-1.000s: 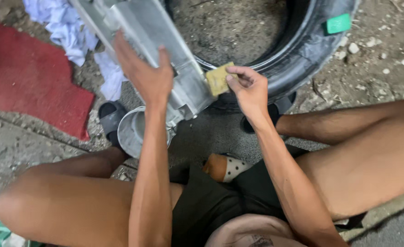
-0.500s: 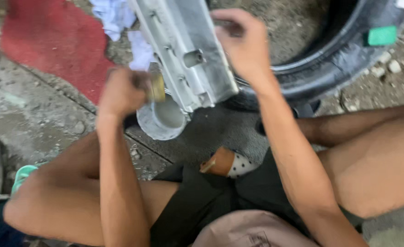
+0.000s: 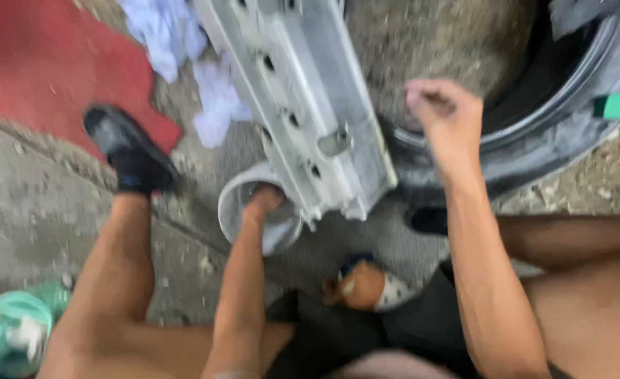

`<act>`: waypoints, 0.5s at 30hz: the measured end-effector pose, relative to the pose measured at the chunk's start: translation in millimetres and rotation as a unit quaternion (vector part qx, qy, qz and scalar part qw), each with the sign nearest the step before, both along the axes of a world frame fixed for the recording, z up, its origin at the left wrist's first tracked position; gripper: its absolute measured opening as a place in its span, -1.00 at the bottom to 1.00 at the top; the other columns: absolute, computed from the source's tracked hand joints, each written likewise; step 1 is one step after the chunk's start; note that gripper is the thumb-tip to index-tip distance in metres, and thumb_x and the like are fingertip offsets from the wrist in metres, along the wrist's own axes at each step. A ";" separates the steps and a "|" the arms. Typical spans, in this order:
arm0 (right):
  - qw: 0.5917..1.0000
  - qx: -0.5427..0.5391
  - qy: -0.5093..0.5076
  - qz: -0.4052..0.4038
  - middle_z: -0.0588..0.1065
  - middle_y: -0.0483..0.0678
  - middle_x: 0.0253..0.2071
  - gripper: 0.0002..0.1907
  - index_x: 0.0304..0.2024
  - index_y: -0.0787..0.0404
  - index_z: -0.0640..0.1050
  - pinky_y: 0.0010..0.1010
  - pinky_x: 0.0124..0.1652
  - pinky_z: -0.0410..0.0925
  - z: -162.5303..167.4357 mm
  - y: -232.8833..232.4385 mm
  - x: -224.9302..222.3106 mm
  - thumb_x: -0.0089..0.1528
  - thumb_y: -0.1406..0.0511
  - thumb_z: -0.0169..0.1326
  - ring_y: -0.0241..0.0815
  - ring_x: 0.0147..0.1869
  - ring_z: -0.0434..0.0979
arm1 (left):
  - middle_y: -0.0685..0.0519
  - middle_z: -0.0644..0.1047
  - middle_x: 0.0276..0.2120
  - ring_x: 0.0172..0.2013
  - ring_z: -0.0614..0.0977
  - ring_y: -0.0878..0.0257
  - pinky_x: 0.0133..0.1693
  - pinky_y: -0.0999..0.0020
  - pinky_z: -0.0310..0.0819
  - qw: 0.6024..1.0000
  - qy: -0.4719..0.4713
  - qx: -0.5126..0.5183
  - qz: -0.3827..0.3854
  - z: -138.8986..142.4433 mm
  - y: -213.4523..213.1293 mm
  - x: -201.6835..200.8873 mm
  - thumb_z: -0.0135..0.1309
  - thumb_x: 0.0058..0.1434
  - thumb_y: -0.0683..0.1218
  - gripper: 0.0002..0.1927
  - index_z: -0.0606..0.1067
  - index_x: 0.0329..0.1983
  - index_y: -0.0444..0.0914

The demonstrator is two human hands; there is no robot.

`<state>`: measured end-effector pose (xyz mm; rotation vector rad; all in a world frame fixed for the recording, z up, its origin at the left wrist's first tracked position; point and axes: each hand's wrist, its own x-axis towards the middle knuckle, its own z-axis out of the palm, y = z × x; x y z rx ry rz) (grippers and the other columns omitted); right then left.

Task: The person sits on the ground and scrubs an aluminum engine valve cover with a sponge pad, repeatedly wetting the pad in a bucket of water and rubbing the cover's surfaces and edges. Later they switch to a green scouring pad and continue scrubbing the cover while it rests against a tire.

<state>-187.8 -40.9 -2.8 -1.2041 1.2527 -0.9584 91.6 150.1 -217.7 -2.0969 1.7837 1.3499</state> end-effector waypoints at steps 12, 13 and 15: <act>0.979 0.120 -0.162 -0.001 0.65 0.03 -0.14 -0.82 -0.06 0.36 0.62 -0.47 -0.14 0.50 -27.5 2.7 -12.3 0.30 0.49 0.08 -0.26 -0.15 0.64 | 0.06 0.66 -0.39 -0.35 0.56 0.31 -0.22 0.28 0.49 0.954 0.269 0.102 0.086 194.1 -23.3 1.3 0.07 0.33 -0.13 -0.79 0.62 -0.14 -0.36; 0.980 0.117 -0.162 -0.002 0.66 0.02 -0.14 -0.82 -0.06 0.35 0.62 -0.48 -0.13 0.50 -28.4 1.4 -16.7 0.30 0.49 0.08 -0.26 -0.16 0.65 | 0.03 0.66 -0.40 -0.36 0.57 0.29 -0.21 0.29 0.50 0.958 0.266 0.073 0.079 215.8 -25.8 -11.9 0.06 0.34 -0.12 -0.79 0.62 -0.15 -0.36; 0.987 0.082 -0.138 0.008 0.65 0.00 -0.16 -0.83 -0.09 0.31 0.64 -0.46 -0.19 0.47 -30.9 -8.1 -29.5 0.31 0.49 0.09 -0.27 -0.19 0.62 | -0.04 0.66 -0.41 -0.36 0.60 0.23 -0.20 0.30 0.51 0.962 0.266 0.004 0.057 243.3 -39.5 -48.2 0.04 0.35 -0.11 -0.78 0.61 -0.16 -0.35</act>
